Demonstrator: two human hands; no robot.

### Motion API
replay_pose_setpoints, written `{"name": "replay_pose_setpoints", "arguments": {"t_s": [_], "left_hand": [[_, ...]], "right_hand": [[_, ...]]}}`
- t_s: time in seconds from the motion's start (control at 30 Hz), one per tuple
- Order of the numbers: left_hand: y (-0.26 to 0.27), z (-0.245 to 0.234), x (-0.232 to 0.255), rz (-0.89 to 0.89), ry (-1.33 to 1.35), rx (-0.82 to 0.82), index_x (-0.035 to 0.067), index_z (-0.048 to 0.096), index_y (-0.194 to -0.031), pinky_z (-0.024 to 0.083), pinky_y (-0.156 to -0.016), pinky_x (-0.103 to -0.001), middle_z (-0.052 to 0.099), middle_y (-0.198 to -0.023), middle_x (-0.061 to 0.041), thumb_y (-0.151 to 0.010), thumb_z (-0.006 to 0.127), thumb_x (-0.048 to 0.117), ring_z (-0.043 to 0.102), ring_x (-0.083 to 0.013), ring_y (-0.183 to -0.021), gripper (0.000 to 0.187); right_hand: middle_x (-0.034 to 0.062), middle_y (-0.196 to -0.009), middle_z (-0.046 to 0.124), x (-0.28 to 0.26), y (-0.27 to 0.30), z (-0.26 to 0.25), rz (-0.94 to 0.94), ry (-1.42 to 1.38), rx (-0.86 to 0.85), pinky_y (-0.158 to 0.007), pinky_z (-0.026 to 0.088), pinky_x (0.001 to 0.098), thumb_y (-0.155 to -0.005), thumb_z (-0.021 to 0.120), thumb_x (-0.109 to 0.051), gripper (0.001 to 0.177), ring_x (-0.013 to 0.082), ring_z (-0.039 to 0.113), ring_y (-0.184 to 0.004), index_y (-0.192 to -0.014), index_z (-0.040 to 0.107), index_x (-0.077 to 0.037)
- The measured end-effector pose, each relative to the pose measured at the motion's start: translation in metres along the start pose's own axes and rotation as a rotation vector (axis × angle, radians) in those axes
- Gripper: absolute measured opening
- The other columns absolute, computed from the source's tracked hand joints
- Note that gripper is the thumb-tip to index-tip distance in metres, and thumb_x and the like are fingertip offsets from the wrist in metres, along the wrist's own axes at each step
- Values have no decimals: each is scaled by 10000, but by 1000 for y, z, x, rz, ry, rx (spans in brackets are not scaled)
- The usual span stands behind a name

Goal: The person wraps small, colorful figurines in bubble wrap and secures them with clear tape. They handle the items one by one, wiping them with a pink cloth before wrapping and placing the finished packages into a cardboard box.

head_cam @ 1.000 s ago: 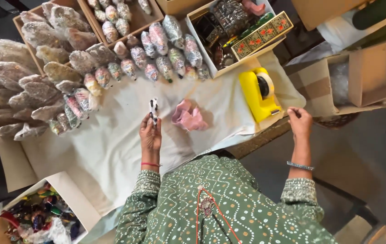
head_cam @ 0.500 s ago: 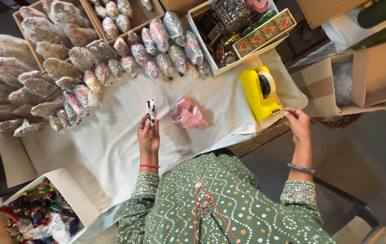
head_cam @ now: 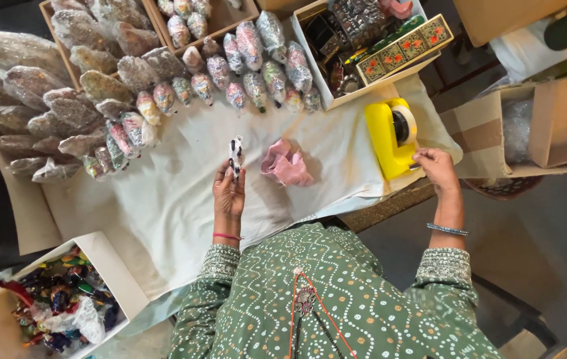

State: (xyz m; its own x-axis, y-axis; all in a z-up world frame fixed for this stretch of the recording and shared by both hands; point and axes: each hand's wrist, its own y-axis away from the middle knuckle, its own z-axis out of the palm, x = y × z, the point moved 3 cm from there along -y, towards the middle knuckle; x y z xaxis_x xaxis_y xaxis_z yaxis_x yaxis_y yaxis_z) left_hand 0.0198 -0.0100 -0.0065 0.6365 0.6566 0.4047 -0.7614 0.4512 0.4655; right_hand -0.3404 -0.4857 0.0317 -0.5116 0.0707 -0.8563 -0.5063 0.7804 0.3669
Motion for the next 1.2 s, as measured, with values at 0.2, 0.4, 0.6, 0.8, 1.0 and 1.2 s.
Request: {"name": "replay_pose_setpoints", "arguments": {"t_s": [0.2,0.4,0.6,0.8,1.0,1.2], "left_hand": [[5,9,0,-15,14,-24,39,640,-1225,617,-975,-347,711,-1228,-133,-1013,582,-12,704,-237,-1136,226],[-1,3,-6,-21,13,-25,36,649,-1217,621,-968,-350,712,-1218,-134,-1012,587,-11,709,-236,-1123,219],[-3,0,-14,-38,18,-7,45,656,-1211,618,-962,-344,719,-1197,-115,-1001,611,-1,719,-212,-1074,220],[-5,-8,-26,-21,-29,-98,57,654,-1266,581,-1043,-403,711,-1126,-69,-991,669,41,688,-185,-1043,275],[33,50,-8,42,-116,-193,37,658,-1251,611,-1005,-411,698,-1089,-73,-1010,642,50,684,-157,-1012,242],[51,80,-3,151,-420,-242,29,695,-1199,641,-902,-354,680,-1169,-53,-1027,624,40,674,-140,-1038,187]], "right_hand": [[-7,-1048,642,-37,32,3,-125,29,90,-766,461,234,-995,740,-113,167,84,566,-894,-1073,717,32],[-33,-777,641,-51,67,-5,108,-124,95,-544,377,216,-986,726,-149,125,59,533,-645,-1012,720,-27],[-14,-789,655,-14,79,2,296,-252,136,-577,542,263,-966,754,-166,138,74,597,-625,-988,709,-37],[25,-815,647,41,42,-8,236,-206,107,-664,601,304,-994,721,-117,140,98,624,-672,-1072,721,-1],[141,-808,708,28,56,-9,101,408,66,-606,556,320,-987,668,-84,164,199,680,-704,-1032,739,57],[31,-791,663,-146,111,150,-207,154,-356,-655,506,260,-989,697,-225,265,98,607,-708,-1042,737,32]]}}
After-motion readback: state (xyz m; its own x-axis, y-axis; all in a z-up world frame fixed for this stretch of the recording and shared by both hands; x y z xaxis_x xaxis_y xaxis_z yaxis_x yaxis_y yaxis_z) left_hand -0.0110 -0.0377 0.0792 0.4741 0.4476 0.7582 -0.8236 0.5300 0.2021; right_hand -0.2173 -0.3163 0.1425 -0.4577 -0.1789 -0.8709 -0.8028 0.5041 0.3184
